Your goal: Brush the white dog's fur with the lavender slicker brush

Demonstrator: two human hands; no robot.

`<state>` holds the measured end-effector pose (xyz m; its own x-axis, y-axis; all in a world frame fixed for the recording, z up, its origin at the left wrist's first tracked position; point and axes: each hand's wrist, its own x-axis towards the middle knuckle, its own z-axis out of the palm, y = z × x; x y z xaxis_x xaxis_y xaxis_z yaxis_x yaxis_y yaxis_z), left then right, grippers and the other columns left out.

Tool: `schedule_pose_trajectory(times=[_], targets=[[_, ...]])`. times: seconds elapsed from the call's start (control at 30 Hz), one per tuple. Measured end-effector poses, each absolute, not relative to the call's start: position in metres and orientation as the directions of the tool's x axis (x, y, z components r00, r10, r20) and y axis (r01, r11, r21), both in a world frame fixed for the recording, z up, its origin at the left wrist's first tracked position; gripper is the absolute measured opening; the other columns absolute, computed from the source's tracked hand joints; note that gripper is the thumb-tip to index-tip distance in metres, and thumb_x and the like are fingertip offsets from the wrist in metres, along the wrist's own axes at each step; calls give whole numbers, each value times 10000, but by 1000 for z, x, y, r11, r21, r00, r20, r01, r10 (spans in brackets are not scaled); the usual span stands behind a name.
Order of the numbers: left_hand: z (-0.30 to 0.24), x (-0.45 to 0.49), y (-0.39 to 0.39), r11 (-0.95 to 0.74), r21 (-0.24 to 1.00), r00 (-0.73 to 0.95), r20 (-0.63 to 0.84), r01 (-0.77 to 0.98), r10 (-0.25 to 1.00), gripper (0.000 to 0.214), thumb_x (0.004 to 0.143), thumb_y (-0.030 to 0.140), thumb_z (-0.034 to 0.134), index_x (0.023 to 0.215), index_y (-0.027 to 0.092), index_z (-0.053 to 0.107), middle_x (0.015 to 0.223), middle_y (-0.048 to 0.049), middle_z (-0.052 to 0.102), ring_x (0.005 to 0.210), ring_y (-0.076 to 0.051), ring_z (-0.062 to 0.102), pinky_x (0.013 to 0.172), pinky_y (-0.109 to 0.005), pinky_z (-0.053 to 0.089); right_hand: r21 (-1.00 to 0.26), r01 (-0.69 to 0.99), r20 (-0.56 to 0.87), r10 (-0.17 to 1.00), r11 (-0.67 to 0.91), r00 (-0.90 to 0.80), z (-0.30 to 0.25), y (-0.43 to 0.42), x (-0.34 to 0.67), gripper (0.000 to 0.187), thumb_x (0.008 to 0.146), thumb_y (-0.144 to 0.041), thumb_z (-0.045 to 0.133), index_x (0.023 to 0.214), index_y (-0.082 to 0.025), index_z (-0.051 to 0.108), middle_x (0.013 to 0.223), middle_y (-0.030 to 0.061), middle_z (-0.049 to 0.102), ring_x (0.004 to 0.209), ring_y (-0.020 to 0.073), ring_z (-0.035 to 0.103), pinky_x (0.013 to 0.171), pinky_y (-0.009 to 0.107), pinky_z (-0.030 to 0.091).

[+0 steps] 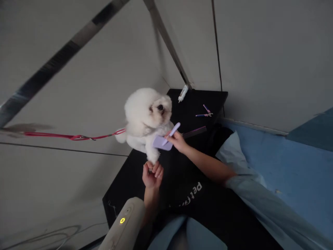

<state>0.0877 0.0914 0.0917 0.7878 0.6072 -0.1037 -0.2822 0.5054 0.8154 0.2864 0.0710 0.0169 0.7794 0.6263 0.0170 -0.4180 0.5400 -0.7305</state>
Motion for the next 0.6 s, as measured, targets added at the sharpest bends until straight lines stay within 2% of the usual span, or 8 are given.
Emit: schedule_pose_trajectory(times=[0.1,0.17,0.27,0.37,0.43,0.47,0.5,0.6], targets=[[101,84,95,503,820,783,-115,-273,611,464,838,471,785,672,184,460,592,84,152,455,-53,90,407,-136,237,-650,-432,-112,484,625,868,12,78,286,363,680,-466,801,894,-235,620,824,8,705,816,196,667,801,354,525],[105,84,96,509,821,786,-128,-259,605,454,845,459,780,675,184,461,596,83,145,460,-55,85,410,-135,240,-655,-401,-81,468,640,880,9,81,286,333,695,-457,804,861,-234,621,834,14,715,849,202,678,823,356,528],[108,84,97,504,826,784,-131,-252,607,448,850,448,775,677,183,458,600,82,150,465,-55,88,415,-133,251,-710,-397,-50,521,582,852,8,84,297,334,709,-483,796,811,-227,607,815,26,723,863,218,688,823,360,529],[111,83,100,488,835,771,-128,-256,624,436,845,437,780,686,183,463,603,81,169,462,-54,110,419,-132,264,-777,-408,-213,409,479,887,3,75,308,320,809,-530,677,844,-223,595,827,44,730,861,210,680,770,326,519],[113,83,103,485,840,769,-138,-244,624,429,844,436,781,691,184,469,601,81,182,459,-52,126,423,-133,276,-828,-472,-278,510,303,814,-7,56,296,294,855,-501,616,810,-212,589,777,49,723,786,194,665,697,296,503],[115,83,105,485,842,770,-142,-237,622,424,844,435,780,692,185,473,600,81,186,459,-52,131,426,-133,281,-847,-507,-283,672,160,684,-13,42,283,287,869,-481,595,773,-211,579,735,39,711,727,179,650,662,283,492],[116,84,107,485,843,773,-142,-233,619,418,845,432,780,694,186,478,599,81,190,458,-53,134,426,-134,284,-845,-528,-290,755,86,588,-20,26,264,282,850,-441,619,707,-203,574,655,37,684,633,174,624,607,287,475],[124,87,111,480,845,782,-129,-235,610,387,857,408,770,703,187,492,599,80,199,457,-53,142,426,-134,287,-868,-481,-282,918,-120,280,-40,-15,207,228,803,-317,651,629,-187,582,567,10,638,526,144,553,544,273,419]])
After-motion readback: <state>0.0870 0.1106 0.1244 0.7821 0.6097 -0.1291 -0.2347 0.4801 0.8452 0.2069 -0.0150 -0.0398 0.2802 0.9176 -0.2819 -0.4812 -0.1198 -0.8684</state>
